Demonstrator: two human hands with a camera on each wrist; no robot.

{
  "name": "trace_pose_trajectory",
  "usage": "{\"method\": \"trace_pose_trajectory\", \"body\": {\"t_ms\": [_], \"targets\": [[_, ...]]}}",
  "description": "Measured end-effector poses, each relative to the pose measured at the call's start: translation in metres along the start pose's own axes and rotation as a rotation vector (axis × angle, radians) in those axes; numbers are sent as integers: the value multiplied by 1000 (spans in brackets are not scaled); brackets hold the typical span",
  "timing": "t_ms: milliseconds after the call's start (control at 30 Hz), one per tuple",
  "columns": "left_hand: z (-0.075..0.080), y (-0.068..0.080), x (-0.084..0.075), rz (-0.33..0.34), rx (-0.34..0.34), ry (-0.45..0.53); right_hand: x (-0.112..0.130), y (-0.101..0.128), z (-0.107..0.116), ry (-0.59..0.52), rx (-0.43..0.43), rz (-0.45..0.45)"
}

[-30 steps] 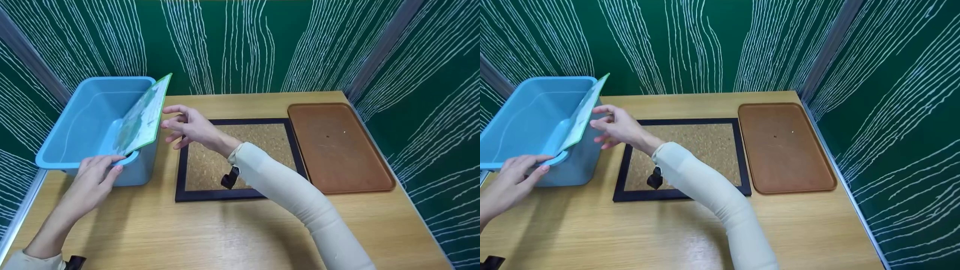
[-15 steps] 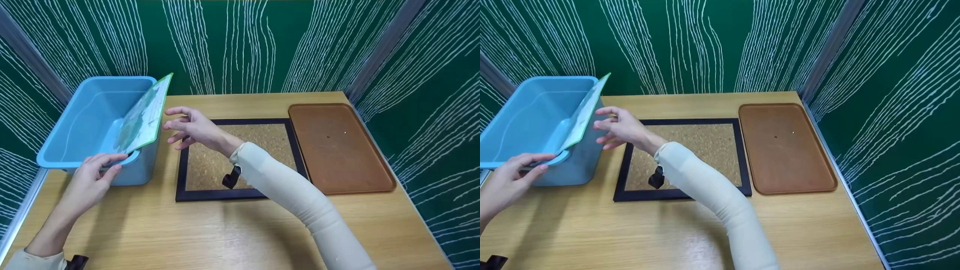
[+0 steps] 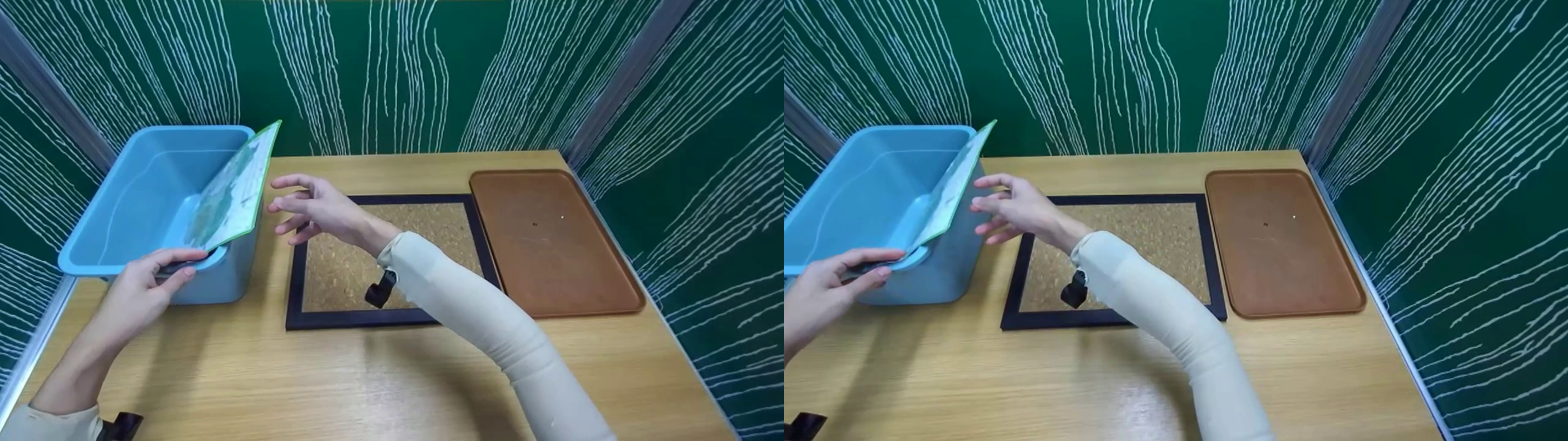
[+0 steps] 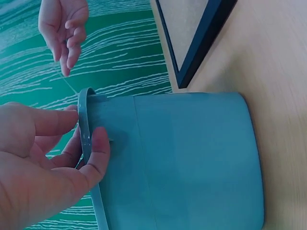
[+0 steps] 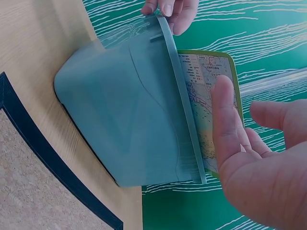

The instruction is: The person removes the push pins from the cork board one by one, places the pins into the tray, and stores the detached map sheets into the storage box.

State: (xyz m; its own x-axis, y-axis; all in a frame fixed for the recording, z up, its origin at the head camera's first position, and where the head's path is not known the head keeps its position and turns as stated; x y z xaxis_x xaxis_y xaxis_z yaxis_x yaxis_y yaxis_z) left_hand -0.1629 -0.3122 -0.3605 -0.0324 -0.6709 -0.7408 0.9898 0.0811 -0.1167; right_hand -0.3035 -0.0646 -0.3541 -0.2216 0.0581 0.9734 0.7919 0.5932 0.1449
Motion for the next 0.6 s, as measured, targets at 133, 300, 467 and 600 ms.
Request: {"method": "trace_pose_trajectory", "body": {"t_ms": [133, 300, 467, 600], "targets": [[4, -2, 2, 51, 49, 60, 1, 1, 2, 4, 1, -2], [9, -4, 6, 90, 90, 158, 3, 2, 5, -2, -2, 0], [12, -6, 11, 124, 103, 217, 2, 3, 9, -11, -2, -3], [14, -10, 11, 137, 107, 244, 3, 4, 13, -13, -2, -1]]}}
Point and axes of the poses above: each hand's wrist, its own y-axis away from the middle knuckle, its own z-axis out of the back of the hand, x = y × z, the point moved 4 cm from there along -y, towards the middle knuckle, and after that the axes turned 10 degrees about -x, right-handed, at the moved point
